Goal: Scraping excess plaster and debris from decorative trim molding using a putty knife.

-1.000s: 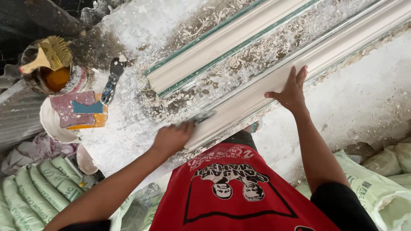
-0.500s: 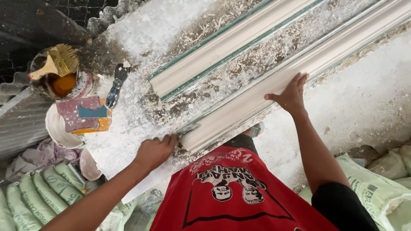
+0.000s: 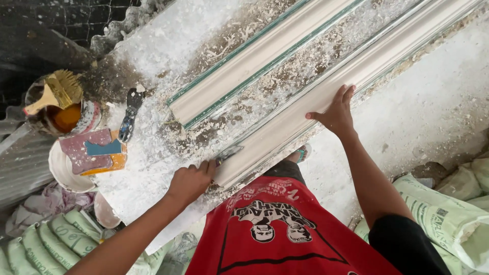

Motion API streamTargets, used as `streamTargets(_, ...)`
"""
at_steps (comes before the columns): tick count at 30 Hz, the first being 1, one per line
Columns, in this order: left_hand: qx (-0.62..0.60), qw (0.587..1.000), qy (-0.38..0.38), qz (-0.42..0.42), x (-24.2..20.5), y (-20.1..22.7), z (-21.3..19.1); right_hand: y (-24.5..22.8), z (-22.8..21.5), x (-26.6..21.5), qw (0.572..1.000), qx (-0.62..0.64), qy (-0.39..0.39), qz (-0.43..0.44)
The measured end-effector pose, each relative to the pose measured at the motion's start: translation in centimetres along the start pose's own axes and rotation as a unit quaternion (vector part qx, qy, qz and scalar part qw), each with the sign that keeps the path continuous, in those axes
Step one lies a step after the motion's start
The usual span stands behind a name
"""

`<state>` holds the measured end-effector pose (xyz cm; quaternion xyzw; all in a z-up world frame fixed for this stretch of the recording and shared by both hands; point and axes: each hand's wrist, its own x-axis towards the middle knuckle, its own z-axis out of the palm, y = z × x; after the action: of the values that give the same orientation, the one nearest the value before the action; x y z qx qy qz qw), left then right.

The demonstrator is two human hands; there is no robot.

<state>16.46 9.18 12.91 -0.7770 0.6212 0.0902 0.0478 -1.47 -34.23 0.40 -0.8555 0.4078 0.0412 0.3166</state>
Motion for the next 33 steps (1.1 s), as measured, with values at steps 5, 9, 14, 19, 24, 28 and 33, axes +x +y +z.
streamTargets(5, -0.060, 0.998, 0.028, 0.020, 13.8, 3.7, 0.4, 1.5, 0.8, 1.2, 1.000, -0.013, 0.007, -0.015)
streamTargets(9, -0.139, 0.988, 0.066, 0.012, 21.9, 5.8, 0.6, 0.7, 0.0, 0.3, 0.999, -0.026, 0.026, -0.036)
streamTargets(14, -0.093, 0.996, 0.009, 0.002, 11.6, 2.5, -0.3, 0.4, -0.5, 0.0, 0.999, -0.015, 0.024, -0.023)
streamTargets(19, -0.050, 0.994, -0.091, -0.030, -1.8, -1.6, -0.4, 0.4, 0.4, -0.2, 0.999, 0.012, 0.029, -0.033)
streamTargets(24, -0.034, 0.989, -0.139, 0.024, 6.9, -0.5, 0.0, 0.1, 0.4, 0.0, 0.999, 0.036, 0.020, -0.019)
streamTargets(28, -0.108, 0.993, -0.005, 0.037, 22.3, 4.7, 1.2, 0.8, 0.8, -0.1, 0.998, 0.028, 0.040, -0.029)
streamTargets(33, -0.136, 0.987, 0.078, 0.016, 21.1, 4.7, 1.3, 0.3, 0.4, -0.5, 0.998, 0.024, 0.047, -0.029)
